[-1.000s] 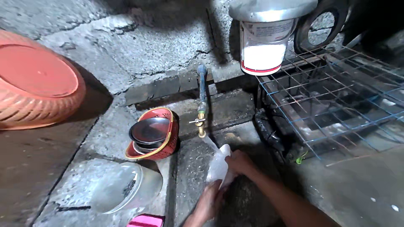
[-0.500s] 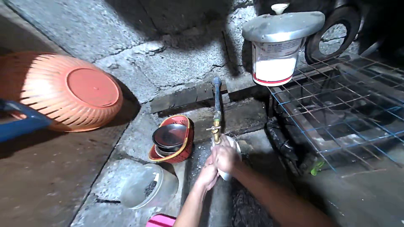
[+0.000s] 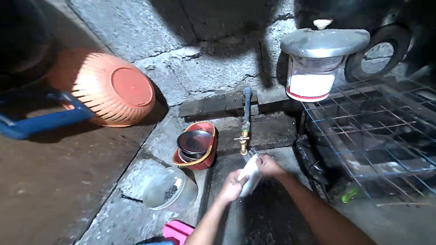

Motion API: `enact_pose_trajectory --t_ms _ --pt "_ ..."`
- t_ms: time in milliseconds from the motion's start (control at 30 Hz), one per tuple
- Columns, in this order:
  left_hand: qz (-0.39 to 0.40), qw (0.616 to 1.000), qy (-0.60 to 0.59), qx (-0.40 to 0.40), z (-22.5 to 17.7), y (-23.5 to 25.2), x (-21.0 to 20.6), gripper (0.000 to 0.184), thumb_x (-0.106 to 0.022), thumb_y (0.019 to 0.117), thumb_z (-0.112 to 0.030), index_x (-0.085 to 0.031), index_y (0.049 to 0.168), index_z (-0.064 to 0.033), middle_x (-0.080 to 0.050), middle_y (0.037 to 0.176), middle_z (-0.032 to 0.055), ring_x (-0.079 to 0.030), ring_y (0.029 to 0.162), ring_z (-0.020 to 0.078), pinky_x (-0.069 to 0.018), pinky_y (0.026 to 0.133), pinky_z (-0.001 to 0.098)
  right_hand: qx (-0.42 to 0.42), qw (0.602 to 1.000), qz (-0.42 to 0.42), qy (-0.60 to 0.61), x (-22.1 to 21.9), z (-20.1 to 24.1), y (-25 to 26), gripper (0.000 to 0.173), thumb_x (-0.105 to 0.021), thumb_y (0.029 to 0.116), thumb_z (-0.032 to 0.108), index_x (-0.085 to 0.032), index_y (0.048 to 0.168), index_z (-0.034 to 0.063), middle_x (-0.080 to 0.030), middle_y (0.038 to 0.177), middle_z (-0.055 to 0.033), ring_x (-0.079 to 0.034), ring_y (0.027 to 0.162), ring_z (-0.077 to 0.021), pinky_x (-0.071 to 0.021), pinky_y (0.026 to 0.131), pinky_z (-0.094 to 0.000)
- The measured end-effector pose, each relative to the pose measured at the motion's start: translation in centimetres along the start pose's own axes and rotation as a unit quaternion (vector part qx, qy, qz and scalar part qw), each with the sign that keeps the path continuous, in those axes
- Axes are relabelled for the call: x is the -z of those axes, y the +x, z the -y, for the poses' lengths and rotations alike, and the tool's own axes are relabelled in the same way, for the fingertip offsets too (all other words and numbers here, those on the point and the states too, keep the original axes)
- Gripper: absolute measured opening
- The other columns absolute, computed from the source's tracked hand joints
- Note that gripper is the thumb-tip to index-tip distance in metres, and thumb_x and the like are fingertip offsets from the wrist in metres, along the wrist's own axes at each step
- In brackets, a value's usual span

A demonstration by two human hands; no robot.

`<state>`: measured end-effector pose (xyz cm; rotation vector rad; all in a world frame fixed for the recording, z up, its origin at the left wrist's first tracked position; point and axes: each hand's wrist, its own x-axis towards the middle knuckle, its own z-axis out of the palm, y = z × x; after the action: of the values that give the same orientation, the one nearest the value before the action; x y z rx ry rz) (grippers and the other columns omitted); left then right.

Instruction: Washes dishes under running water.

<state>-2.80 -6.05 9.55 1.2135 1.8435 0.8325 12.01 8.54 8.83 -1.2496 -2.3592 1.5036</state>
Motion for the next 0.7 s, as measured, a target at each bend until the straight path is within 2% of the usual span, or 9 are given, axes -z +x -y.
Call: enact_pose_trajectory --t_ms 133,167,233,333,433,500,567,633,700 --pt "0.026 0.954 0.294 -0.045 -2.2 1.5 -3.2 0.033 -0.051 0.1049 -0.029 -0.068 0.128 -0.0131 -0.072 0.118 0.0151 -0.069 0.112 0.0340 -0.0525 0.097 0.0583 -0.084 0.974 -0.071 0.197 -0.3 0.4 -2.2 0.062 -0.046 0.1037 0.061 -0.063 0.123 0.0041 -0.068 0.096 -0.0147 -0.068 0.083 -0.0258 -0.0579 0.075 -0.0473" --pt "0.018 0.946 0.316 -0.065 -2.3 1.1 -4.3 0.035 -0.049 0.1058 -0.027 -0.066 0.133 -0.0136 -0.071 0.124 0.0142 -0.068 0.116 0.0330 -0.0519 0.100 0.0566 -0.107 0.965 -0.089 0.223 -0.6 -0.2 -2.4 0.061 -0.052 0.1023 0.059 -0.062 0.126 0.0034 -0.069 0.099 -0.0170 -0.070 0.084 -0.0285 -0.0598 0.076 -0.0500" --pt "-0.027 0.940 0.310 -0.142 -1.4 0.1 -5.9 0.034 -0.053 0.1023 -0.019 -0.070 0.131 -0.0128 -0.073 0.122 0.0116 -0.070 0.113 0.0292 -0.0552 0.098 0.0522 -0.130 0.955 -0.123 0.237 -1.3 -1.6 -2.4 0.045 -0.057 0.1038 0.036 -0.058 0.133 0.0016 -0.070 0.108 -0.0210 -0.072 0.089 -0.0318 -0.0606 0.078 -0.0516" --pt "0.102 0.945 0.261 -0.171 0.3 -1.3 -5.2 0.046 -0.038 0.1110 -0.038 -0.059 0.145 -0.0162 -0.066 0.137 0.0102 -0.062 0.128 0.0271 -0.0461 0.111 0.0525 -0.129 0.960 -0.144 0.200 -1.4 -3.4 -3.8 0.041 -0.060 0.0961 0.010 -0.055 0.135 -0.0018 -0.068 0.113 -0.0243 -0.071 0.097 -0.0345 -0.0588 0.084 -0.0536" --pt "0.162 0.944 0.261 -0.123 3.5 -0.8 -2.6 0.057 -0.034 0.1095 -0.052 -0.060 0.145 -0.0150 -0.050 0.156 0.0082 -0.040 0.149 0.0257 -0.0276 0.126 0.0473 -0.122 0.971 -0.161 0.132 -2.5 -3.2 -6.0 0.055 -0.061 0.0932 0.009 -0.047 0.145 -0.0034 -0.065 0.125 -0.0268 -0.067 0.114 -0.0376 -0.0542 0.096 -0.0563" --pt "0.129 0.920 0.362 -0.076 4.2 1.2 -1.8 0.070 -0.044 0.1039 -0.056 -0.047 0.154 -0.0070 -0.028 0.167 0.0194 -0.019 0.156 0.0388 -0.0194 0.126 0.0552 -0.122 0.970 -0.163 0.132 -4.1 -1.9 -7.3 0.060 -0.061 0.0952 0.010 -0.041 0.150 -0.0040 -0.063 0.129 -0.0280 -0.066 0.117 -0.0382 -0.0536 0.099 -0.0557" --pt "0.073 0.923 0.378 -0.017 3.1 3.1 -3.0 0.082 -0.055 0.0985 -0.055 -0.033 0.160 -0.0055 -0.010 0.172 0.0180 -0.006 0.158 0.0402 -0.0154 0.124 0.0629 -0.126 0.964 -0.155 0.173 -5.9 -1.1 -7.6 0.055 -0.058 0.0979 0.013 -0.042 0.148 -0.0024 -0.066 0.122 -0.0264 -0.070 0.107 -0.0360 -0.0578 0.091 -0.0538" --pt "0.064 0.954 0.293 -0.001 0.8 3.6 -4.9 0.082 -0.054 0.0994 -0.049 -0.024 0.164 -0.0080 -0.007 0.172 0.0184 -0.007 0.158 0.0402 -0.0156 0.123 0.0660 -0.127 0.949 -0.163 0.237 -6.6 -0.5 -7.0 0.052 -0.060 0.1014 0.018 -0.042 0.146 -0.0025 -0.067 0.117 -0.0263 -0.071 0.099 -0.0361 -0.0599 0.084 -0.0544" --pt "0.148 0.965 0.204 -0.078 -0.2 3.1 -5.8 0.074 -0.049 0.1028 -0.039 -0.022 0.164 -0.0079 -0.014 0.171 0.0174 -0.015 0.158 0.0368 -0.0170 0.124 0.0631 -0.130 0.941 -0.204 0.239 -5.7 -1.1 -6.3 0.056 -0.065 0.0950 0.013 -0.045 0.145 -0.0020 -0.067 0.116 -0.0252 -0.070 0.100 -0.0358 -0.0584 0.086 -0.0557"
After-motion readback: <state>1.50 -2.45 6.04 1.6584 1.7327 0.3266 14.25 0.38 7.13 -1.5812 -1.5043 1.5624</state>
